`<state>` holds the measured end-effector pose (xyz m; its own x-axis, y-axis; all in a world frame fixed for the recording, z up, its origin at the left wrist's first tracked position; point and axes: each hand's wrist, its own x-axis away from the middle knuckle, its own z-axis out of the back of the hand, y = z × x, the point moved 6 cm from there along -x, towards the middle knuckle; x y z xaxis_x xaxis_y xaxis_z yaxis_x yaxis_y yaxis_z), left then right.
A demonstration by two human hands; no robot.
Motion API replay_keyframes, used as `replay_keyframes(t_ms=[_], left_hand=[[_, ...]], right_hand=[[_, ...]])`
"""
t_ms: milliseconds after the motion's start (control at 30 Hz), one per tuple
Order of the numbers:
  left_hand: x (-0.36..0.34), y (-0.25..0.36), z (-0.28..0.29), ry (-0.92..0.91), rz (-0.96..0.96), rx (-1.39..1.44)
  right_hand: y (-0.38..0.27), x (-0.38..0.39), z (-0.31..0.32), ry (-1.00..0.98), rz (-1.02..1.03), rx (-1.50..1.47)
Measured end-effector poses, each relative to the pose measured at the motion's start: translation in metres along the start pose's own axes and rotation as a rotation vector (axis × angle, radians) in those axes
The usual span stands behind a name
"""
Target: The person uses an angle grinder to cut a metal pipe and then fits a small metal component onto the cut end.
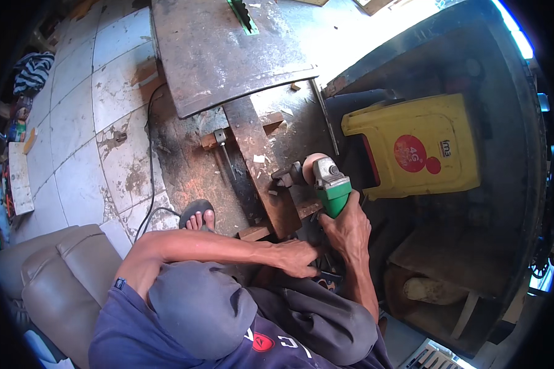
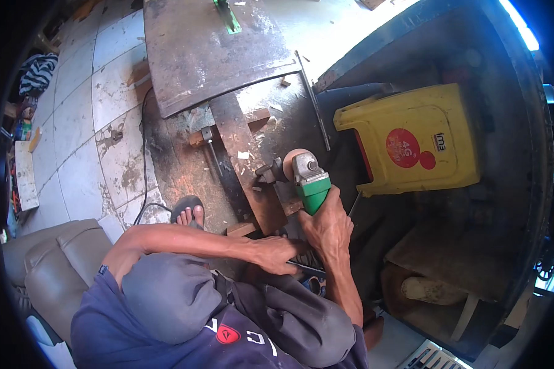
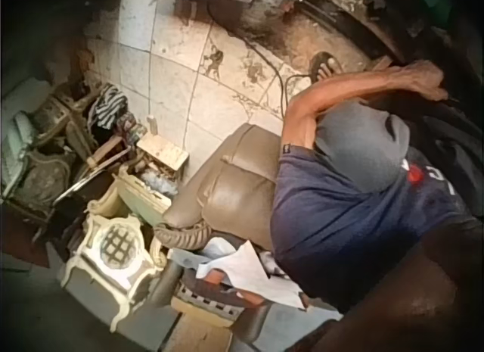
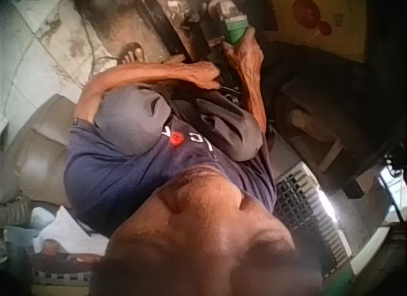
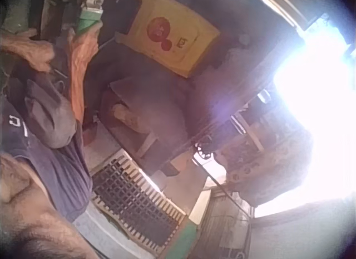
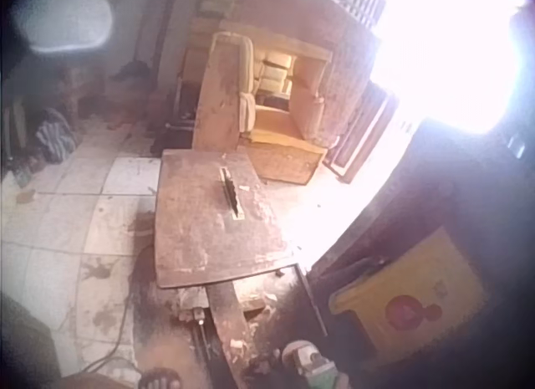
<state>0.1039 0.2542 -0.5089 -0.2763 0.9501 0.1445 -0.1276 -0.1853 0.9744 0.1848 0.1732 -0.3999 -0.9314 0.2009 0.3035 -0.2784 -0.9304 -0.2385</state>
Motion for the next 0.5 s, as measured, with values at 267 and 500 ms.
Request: replay_keyframes(t_ms=[267,500], left_hand=[[0.001,-0.002,0.001,0.0,0.05,-0.061],[-0.005,-0.014,-0.009,0.014,0.058,-0.123]], right_hand=[[-0.001,-0.003,0.003,0.0,-0.014,0.053],[-0.001,-0.006,0.004,-0.019,-0.031,0.072]])
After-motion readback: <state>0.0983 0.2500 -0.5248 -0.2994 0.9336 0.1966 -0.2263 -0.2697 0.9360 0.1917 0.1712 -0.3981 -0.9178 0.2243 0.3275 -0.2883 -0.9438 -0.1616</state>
